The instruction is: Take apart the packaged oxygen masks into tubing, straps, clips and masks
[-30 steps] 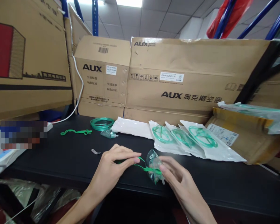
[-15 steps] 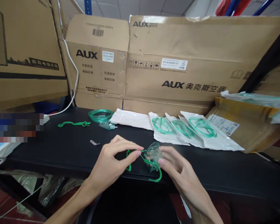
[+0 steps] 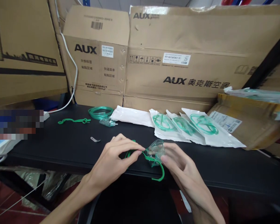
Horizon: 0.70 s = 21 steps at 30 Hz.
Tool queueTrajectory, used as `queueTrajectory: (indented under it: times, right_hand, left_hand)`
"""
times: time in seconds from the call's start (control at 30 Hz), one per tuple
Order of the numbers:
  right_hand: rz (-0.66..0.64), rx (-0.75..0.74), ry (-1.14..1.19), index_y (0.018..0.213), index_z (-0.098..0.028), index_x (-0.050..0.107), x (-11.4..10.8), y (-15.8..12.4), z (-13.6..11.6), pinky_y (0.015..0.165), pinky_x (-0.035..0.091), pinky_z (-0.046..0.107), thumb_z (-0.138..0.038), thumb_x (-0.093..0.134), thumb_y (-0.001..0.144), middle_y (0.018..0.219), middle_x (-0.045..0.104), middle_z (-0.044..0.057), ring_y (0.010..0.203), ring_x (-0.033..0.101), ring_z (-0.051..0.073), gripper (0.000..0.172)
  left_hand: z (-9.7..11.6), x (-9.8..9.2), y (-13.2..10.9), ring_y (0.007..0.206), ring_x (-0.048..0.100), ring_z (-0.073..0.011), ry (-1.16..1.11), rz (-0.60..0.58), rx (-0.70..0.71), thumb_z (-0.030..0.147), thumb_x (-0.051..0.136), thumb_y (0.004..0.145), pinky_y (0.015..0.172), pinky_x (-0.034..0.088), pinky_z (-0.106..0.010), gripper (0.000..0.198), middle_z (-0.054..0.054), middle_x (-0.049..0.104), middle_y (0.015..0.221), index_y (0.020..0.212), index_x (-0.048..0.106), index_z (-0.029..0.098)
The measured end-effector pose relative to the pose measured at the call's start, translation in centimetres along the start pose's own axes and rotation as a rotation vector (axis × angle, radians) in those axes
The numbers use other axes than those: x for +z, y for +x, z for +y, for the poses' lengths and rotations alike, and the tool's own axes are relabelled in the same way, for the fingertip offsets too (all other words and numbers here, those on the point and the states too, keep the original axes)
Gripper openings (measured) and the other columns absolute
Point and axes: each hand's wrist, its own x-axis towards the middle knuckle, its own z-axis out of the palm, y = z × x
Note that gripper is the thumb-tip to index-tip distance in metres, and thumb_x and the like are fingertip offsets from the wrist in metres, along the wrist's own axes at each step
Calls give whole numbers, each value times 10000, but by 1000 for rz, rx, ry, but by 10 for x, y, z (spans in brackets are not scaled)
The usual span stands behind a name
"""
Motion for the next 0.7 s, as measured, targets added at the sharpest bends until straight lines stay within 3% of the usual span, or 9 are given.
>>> queueTrajectory:
  times: [0.7]
  right_hand:
    - [-11,-12,-3,1148,-269,627,0,-2,-1,984,490,288,-450,713,936,1184,714,49,1121,666,210,292]
  left_hand:
    - [-1,2,-2,887,630,-178,-6,53,1,117,720,928,823,495,-328,176,14,795,984,1029,791,243]
